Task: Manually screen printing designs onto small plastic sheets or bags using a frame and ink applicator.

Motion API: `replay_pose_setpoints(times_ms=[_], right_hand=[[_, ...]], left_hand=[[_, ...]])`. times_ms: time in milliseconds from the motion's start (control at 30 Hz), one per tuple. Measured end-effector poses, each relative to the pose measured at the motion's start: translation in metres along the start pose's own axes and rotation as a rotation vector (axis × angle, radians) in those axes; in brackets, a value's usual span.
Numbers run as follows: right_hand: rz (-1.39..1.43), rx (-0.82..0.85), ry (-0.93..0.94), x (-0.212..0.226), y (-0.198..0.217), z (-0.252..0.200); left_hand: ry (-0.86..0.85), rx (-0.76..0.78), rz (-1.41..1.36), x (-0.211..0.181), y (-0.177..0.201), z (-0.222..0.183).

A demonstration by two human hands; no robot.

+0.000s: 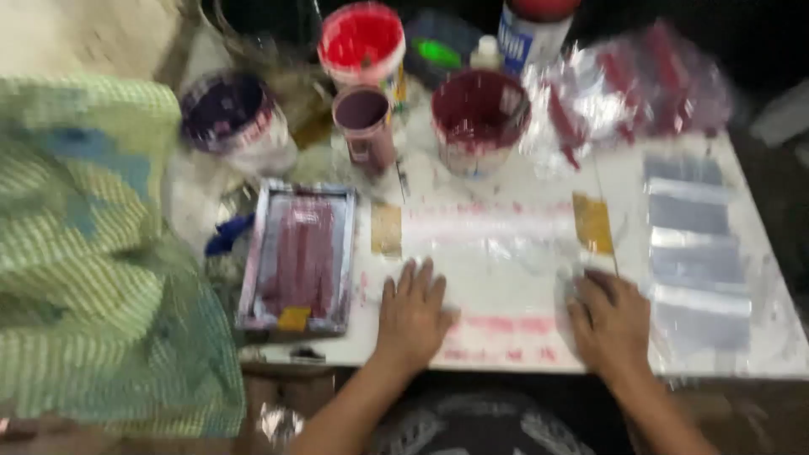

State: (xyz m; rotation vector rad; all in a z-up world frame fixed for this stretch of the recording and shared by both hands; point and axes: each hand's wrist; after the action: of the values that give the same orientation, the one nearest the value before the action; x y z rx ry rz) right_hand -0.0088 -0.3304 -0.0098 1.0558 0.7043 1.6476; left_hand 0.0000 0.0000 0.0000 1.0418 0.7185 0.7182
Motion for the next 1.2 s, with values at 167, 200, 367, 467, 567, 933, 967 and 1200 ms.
replay_pose_setpoints(times_ms=[167,200,367,467,567,933,967,1200], right_hand=[[0.018,-0.045,0.042,0.009,0.005,0.005],[-0.006,-0.044,0.036,0.008,0.005,0.000],[-0.112,-0.072,0.003,0.000,-0.006,-0.008],[-0.130,-0.069,0.006,-0.001,-0.011,-0.001],[-0.145,-0.063,0.014,0.008,-0.001,-0.007],[-0.141,-0.112,0.041,0.007,-0.005,-0.007],[-0.146,-0.119,0.041,0.008,-0.005,-0.006],[-0.144,-0.145,0.055,-0.002,-0.010,-0.011]], left_hand=[[0.033,0.019,-0.121,-0.005,0.018,0.005],[0.031,0.015,-0.117,-0.007,0.019,0.003],[0.095,0.176,-0.154,-0.012,0.038,0.013],[0.089,0.208,-0.149,-0.008,0.043,0.018],[0.105,0.263,-0.161,-0.012,0.045,0.011],[0.113,0.280,-0.159,-0.007,0.044,0.013],[0.103,0.273,-0.149,-0.006,0.044,0.012],[0.090,0.236,-0.151,-0.006,0.046,0.008]])
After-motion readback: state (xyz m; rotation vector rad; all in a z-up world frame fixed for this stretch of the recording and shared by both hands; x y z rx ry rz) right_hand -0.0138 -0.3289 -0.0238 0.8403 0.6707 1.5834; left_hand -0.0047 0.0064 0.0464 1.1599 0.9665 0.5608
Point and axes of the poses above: each hand's wrist, its own z-axis towards the middle knuckle, its own y-axis out of the back of the hand, x = y × z, and after that the axes turned 10 degrees about -y, right-handed
